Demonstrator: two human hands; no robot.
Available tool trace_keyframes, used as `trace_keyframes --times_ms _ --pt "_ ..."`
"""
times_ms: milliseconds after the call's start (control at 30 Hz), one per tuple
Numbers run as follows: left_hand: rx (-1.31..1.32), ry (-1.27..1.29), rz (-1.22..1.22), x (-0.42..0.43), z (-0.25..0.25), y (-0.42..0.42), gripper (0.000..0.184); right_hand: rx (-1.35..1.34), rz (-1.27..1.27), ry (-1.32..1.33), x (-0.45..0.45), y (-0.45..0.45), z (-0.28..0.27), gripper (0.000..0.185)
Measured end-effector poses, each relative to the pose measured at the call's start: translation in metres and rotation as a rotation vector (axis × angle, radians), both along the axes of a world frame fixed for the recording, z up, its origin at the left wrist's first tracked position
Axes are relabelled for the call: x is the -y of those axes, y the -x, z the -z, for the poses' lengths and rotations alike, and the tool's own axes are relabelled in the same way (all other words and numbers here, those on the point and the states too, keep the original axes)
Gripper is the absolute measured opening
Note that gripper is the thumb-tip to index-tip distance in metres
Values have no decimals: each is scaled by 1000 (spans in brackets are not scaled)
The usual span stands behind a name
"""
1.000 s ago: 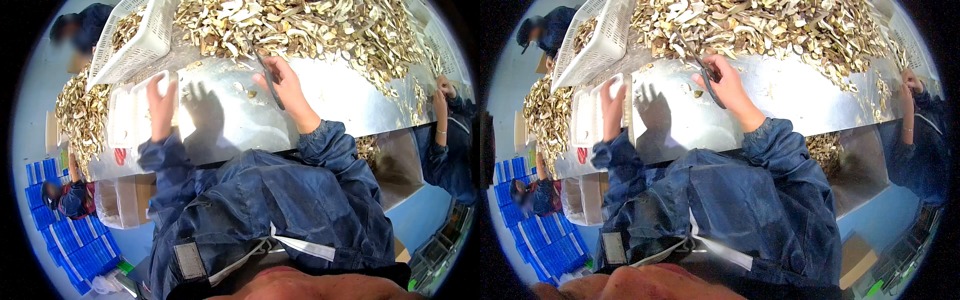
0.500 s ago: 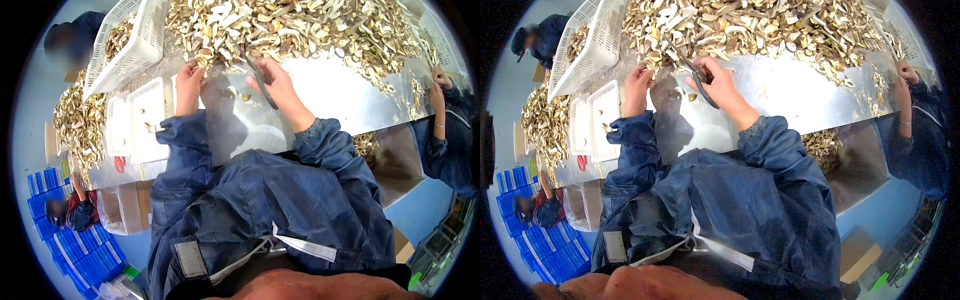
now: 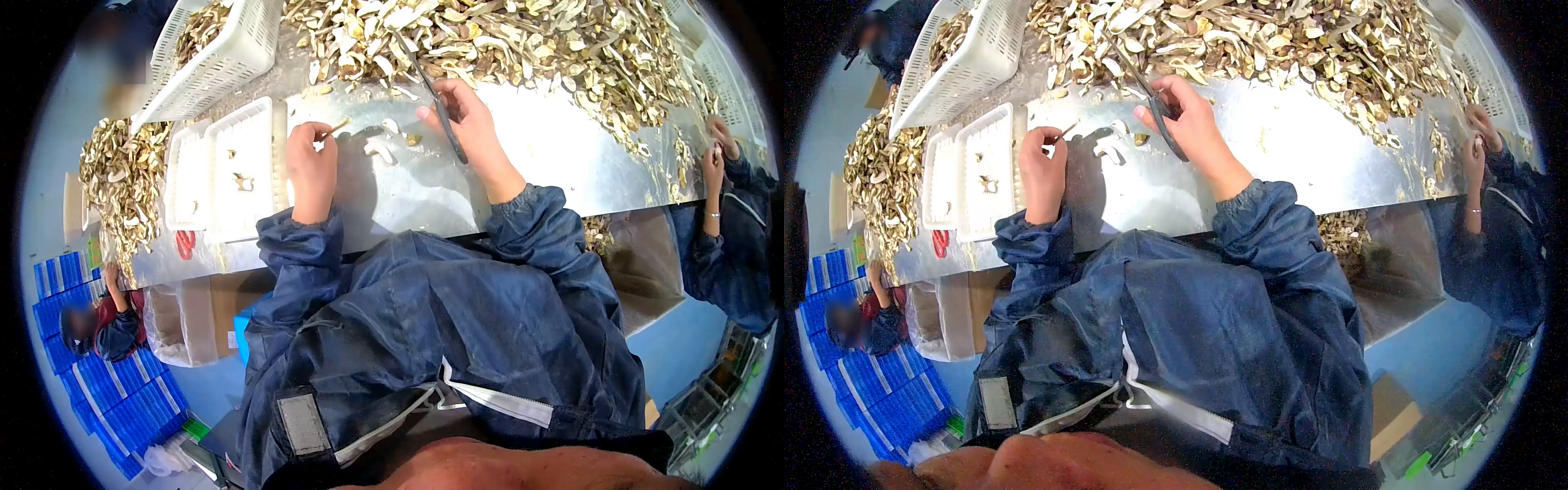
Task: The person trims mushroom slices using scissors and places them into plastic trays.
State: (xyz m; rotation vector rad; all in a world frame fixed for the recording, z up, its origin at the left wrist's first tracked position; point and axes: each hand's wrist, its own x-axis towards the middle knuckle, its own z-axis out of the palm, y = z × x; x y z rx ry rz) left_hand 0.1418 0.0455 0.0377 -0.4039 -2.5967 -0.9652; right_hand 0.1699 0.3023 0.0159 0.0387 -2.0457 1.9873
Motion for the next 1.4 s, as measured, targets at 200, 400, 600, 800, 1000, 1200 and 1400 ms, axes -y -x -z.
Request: trace_keyframes --times_ms 200,400,600,800,1000,1200,1400 --pt "37 16 4 11 -1 -38 21 45 -16 -29 -1 -4 -4 35" --pt "42 63 -3 18 -7 -32 20 16 -51 -61 1 -5 -6 34" --pt "66 222 173 7 -4 -36 23 -15 -26 7 2 -4 -3 39" --pt "571 -157 -44 2 -14 -39 15 -1 -80 -57 2 -4 -2 36" --pt "710 -716 33 4 -5 -39 30 -9 -67 -36 1 -3 3 41" --pt "786 -817 55 8 -9 -42 34 11 -79 -63 0 -5 -1 37" --pt "759 -843 96 13 1 -40 36 8 -79 -61 0 -7 -5 36"
